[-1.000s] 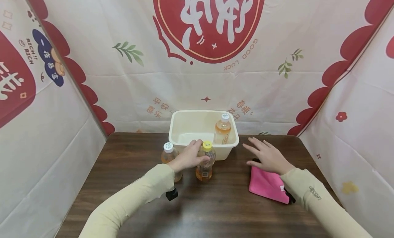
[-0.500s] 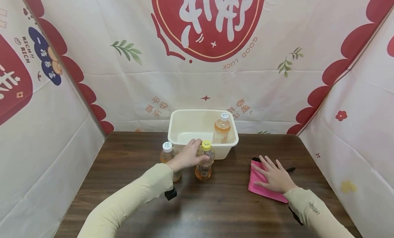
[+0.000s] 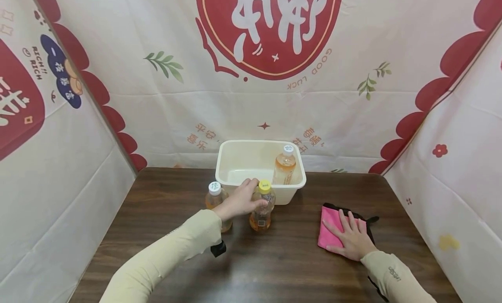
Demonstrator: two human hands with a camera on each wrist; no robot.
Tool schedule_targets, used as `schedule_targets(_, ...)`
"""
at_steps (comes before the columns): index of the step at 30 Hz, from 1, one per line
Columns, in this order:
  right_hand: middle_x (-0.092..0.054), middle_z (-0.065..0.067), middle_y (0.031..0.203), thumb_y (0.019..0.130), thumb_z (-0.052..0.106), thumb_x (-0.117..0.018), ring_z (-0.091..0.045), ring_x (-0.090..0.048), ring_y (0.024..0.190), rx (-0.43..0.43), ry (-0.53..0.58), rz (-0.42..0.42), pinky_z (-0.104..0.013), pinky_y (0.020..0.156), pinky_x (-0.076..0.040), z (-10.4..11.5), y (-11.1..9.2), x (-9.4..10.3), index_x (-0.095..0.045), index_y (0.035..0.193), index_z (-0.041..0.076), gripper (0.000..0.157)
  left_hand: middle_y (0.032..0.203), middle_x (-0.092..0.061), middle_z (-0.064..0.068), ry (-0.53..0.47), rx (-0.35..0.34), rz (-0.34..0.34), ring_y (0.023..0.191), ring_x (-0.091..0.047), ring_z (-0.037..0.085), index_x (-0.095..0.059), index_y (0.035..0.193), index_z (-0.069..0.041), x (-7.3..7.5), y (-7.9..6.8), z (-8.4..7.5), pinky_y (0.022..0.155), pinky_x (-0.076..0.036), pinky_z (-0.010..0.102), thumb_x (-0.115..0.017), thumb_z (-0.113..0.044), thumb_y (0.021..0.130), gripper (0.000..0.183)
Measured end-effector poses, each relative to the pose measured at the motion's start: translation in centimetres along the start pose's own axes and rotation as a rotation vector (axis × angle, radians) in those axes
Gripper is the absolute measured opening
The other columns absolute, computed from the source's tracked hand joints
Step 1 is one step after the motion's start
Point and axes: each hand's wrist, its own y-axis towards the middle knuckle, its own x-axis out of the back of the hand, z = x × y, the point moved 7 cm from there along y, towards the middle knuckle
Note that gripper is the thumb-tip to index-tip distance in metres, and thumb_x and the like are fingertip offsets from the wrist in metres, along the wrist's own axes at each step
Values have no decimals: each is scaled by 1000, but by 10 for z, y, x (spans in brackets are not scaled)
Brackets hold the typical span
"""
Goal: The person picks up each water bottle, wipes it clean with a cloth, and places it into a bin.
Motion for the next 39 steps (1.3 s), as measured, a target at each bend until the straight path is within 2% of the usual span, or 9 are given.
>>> schedule_targets(6, -17, -35, 140, 76, 65, -53, -59, -18, 122, -75, 59, 89, -74, 88, -13, -4, -3, -14, -29, 138, 39, 72, 102, -50, 8, 16, -39, -17, 90, -51, 19, -46, 115, -7, 0, -1, -2, 79, -47, 36, -64, -35, 83, 46)
schedule_targets(10, -12, -33, 143, 79, 63, -50, -57, -9, 126, -137, 122, 154, -75, 90, -5, -10, -2, -21, -26, 140, 39, 69, 101, -49, 7, 19, -42, -18, 89, -50, 18, -46, 115, -7, 0, -2, -3, 78, -47, 35, -64, -35, 83, 46)
schedule_targets(14, -6, -32, 145, 80, 61, -50, -55, -1, 128, -196, 185, 185, -75, 90, 1, -12, -2, -23, -26, 141, 38, 69, 102, -49, 7, 8, -43, -16, 89, -50, 18, -46, 115, -7, 1, -1, -3, 79, -47, 35, -64, -35, 83, 46)
schedule_targets(18, -3, -32, 144, 77, 66, -51, -58, 1, 126, -214, 172, 190, -77, 87, 3, -12, 0, -25, -25, 140, 40, 73, 102, -49, 8, -3, -38, -19, 89, -50, 18, -46, 116, -7, 2, -2, -2, 79, -47, 35, -64, -35, 82, 47)
schedule_targets(22, -7, -29, 145, 77, 68, -47, -57, -2, 127, -235, 133, 186, -77, 87, 2, -14, 1, -27, -24, 140, 43, 72, 101, -49, 9, -2, -43, -21, 86, -49, 17, -46, 115, -7, 0, -2, 0, 76, -46, 34, -65, -35, 82, 47)
schedule_targets(27, -16, -23, 146, 84, 62, -45, -49, -8, 131, -268, 122, 137, -73, 93, -2, -17, 3, -26, -33, 140, 31, 65, 100, -49, 9, -18, -42, -36, 84, -49, 17, -46, 114, -6, 1, -3, 0, 74, -46, 34, -65, -34, 82, 46)
schedule_targets(31, -22, -22, 145, 87, 53, -47, -47, -12, 131, -298, 140, 79, -72, 94, -5, -18, 4, -23, -39, 138, 19, 61, 101, -49, 9, -28, -26, -30, 86, -50, 18, -46, 115, -6, 1, -3, 0, 76, -46, 35, -65, -34, 82, 47)
schedule_targets(34, -27, -24, 142, 88, 48, -49, -47, -15, 130, -320, 148, 34, -71, 95, -6, -18, 4, -20, -42, 136, 16, 58, 102, -49, 7, -40, -13, -22, 91, -51, 19, -46, 116, -7, 0, -2, 0, 80, -46, 36, -65, -34, 82, 48)
schedule_targets(39, -40, -26, 133, 88, 37, -56, -47, -24, 127, -322, 153, -95, -71, 94, -10, -17, 5, -16, -51, 128, 11, 48, 102, -49, 8, -54, -14, -24, 93, -52, 22, -46, 116, -6, 0, -2, 0, 81, -46, 37, -66, -33, 82, 47)
